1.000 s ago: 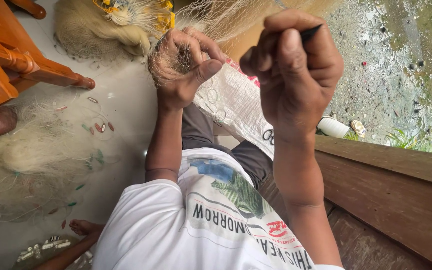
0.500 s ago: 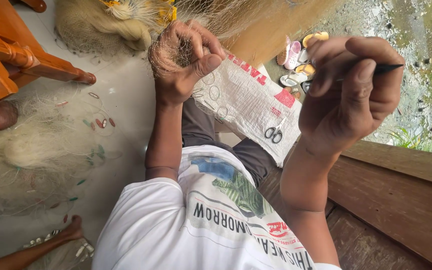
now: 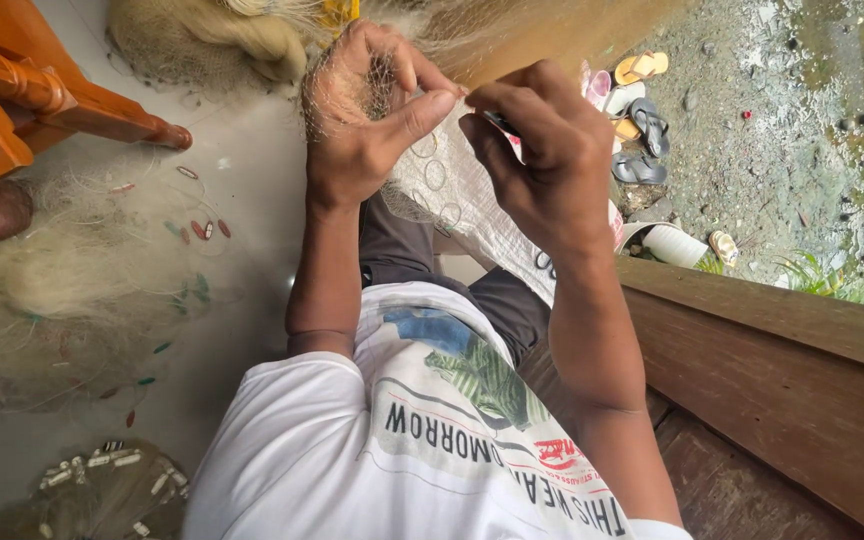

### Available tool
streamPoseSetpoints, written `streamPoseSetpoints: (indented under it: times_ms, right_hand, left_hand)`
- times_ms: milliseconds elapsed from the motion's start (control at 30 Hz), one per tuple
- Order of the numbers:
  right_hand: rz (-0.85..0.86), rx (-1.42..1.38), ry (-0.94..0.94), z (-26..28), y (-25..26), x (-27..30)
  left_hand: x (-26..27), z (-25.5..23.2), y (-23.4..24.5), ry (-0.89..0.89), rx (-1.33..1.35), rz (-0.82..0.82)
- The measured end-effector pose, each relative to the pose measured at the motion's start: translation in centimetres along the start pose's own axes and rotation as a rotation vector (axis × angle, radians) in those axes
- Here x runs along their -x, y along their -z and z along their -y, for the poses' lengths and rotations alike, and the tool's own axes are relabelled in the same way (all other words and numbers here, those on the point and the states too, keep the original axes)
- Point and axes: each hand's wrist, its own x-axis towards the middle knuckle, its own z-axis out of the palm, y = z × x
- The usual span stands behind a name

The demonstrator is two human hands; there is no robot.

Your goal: Repairing a fishing net by tying knots and weaving mesh using a small tool.

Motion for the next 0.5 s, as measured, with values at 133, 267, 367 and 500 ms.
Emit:
streamPoseSetpoints:
  times_ms: [133, 267, 367, 500]
  right_hand:
    - [-0.031, -0.070, -0.017, 0.49, -0.26, -0.43]
    - [-0.052, -0.091, -0.015, 0.72, -0.10, -0.43]
    - [-0.065, -0.079, 0.000, 0.57, 0.04, -0.21]
    - [-0.098, -0.048, -0.009, 0.73, 0.50, -0.03]
  left_hand:
    - [0.08, 0.33, 0.13, 0.030, 0.121, -0.001]
    - [0.12, 0.54, 0.43, 0.058, 0.232, 0.041]
    - [0.19, 0.56, 0.62, 0.037, 0.159, 0.029]
    - [0.35, 0.90, 0.64, 0.075, 0.211, 0.005]
